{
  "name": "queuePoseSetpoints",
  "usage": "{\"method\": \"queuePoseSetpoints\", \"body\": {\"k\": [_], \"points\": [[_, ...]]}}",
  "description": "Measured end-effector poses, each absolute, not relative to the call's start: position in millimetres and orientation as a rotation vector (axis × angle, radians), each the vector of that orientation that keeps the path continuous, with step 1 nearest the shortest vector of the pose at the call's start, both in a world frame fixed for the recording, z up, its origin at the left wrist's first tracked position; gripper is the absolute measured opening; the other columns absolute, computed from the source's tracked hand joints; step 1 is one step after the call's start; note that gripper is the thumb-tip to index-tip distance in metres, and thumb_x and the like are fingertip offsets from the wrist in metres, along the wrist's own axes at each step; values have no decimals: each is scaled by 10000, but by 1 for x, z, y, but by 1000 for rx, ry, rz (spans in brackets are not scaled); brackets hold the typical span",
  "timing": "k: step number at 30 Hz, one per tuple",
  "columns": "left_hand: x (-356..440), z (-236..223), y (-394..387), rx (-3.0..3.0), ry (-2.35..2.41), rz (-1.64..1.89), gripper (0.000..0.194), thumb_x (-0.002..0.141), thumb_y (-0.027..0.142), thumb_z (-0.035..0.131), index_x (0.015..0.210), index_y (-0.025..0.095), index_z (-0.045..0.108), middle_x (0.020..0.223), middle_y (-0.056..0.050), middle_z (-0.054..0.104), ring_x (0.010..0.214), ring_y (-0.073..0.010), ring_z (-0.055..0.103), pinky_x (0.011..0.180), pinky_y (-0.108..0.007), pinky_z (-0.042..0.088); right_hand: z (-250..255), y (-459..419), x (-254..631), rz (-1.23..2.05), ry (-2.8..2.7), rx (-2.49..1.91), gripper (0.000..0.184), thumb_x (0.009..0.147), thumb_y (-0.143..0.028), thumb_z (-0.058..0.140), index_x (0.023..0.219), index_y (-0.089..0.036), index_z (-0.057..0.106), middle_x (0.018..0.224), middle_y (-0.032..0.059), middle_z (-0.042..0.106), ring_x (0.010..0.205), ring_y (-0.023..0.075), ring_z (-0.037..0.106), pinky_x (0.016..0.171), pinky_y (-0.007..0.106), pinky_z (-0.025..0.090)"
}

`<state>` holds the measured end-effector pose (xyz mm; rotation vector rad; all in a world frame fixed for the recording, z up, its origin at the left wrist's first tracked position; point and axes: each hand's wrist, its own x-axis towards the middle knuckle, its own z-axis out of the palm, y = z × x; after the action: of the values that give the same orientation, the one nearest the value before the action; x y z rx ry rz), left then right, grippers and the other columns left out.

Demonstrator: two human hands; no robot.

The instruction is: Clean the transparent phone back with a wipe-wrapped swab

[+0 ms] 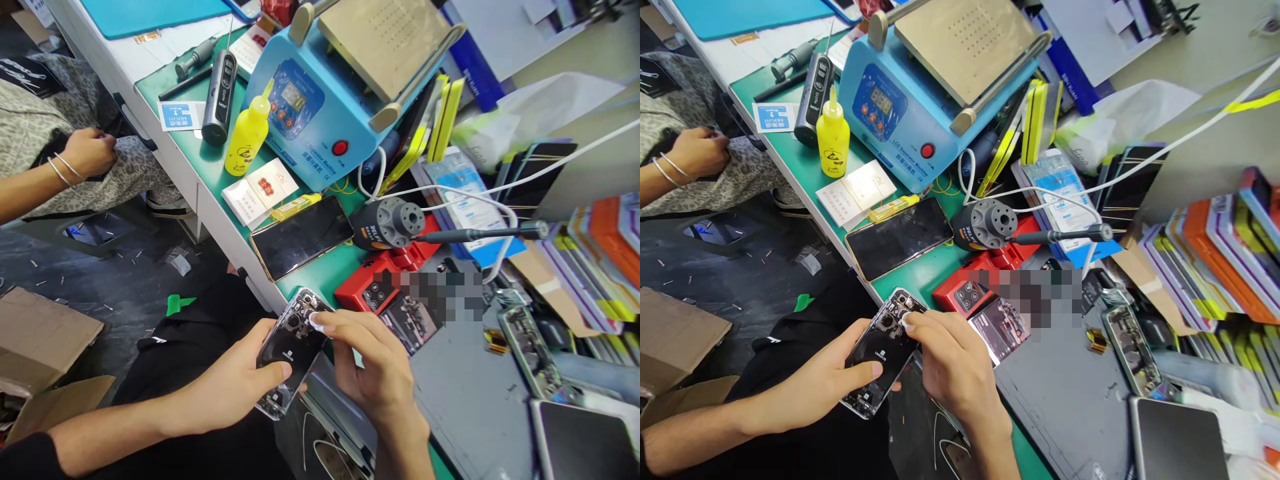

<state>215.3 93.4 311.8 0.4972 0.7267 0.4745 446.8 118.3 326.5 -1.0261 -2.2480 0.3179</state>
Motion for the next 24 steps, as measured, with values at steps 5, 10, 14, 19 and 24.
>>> {"method": "queuePoseSetpoints", "body": {"k": [5, 10, 14, 19, 24], "points": [[215, 313, 96, 461, 723, 450, 403, 1019, 377, 705, 1359, 207, 573, 1184, -47, 741, 1094, -222, 746, 944, -352, 588, 328, 119, 450, 453, -2048, -1070, 341, 979, 128, 586, 1153, -155, 666, 1062, 86, 795, 939, 223, 777, 814, 358, 649], [214, 310, 96, 400, 680, 463, 437, 1027, 385, 722, 1392, 202, 565, 1371, -114, 747, 1123, -227, 782, 989, -361, 610, 334, 116, 456, 258, -1676, -1073, 601, 851, 192, 665, 1317, -184, 713, 989, 66, 800, 793, 266, 788, 634, 360, 682], [215, 309, 98, 280, 632, 445, 512, 991, 400, 790, 1397, 197, 551, 1322, -143, 787, 1093, -237, 817, 955, -341, 642, 328, 106, 459, 155, -1610, -1123, 746, 775, 180, 709, 1410, -211, 740, 963, 84, 798, 698, 321, 775, 512, 420, 676], [216, 312, 102, 226, 611, 442, 533, 970, 337, 822, 1394, 159, 554, 1289, -195, 803, 1054, -253, 841, 913, -313, 668, 318, 93, 457, 54, -1441, -1190, 689, 832, 127, 725, 1408, -249, 765, 957, 50, 784, 713, 284, 763, 524, 398, 620], [214, 311, 102, 197, 585, 434, 569, 975, 287, 810, 1457, 167, 531, 1286, -216, 803, 1037, -263, 847, 868, -306, 683, 314, 89, 460, 27, -1417, -1178, 699, 836, 185, 704, 1383, -246, 771, 989, 40, 775, 763, 262, 757, 578, 378, 599]]}}
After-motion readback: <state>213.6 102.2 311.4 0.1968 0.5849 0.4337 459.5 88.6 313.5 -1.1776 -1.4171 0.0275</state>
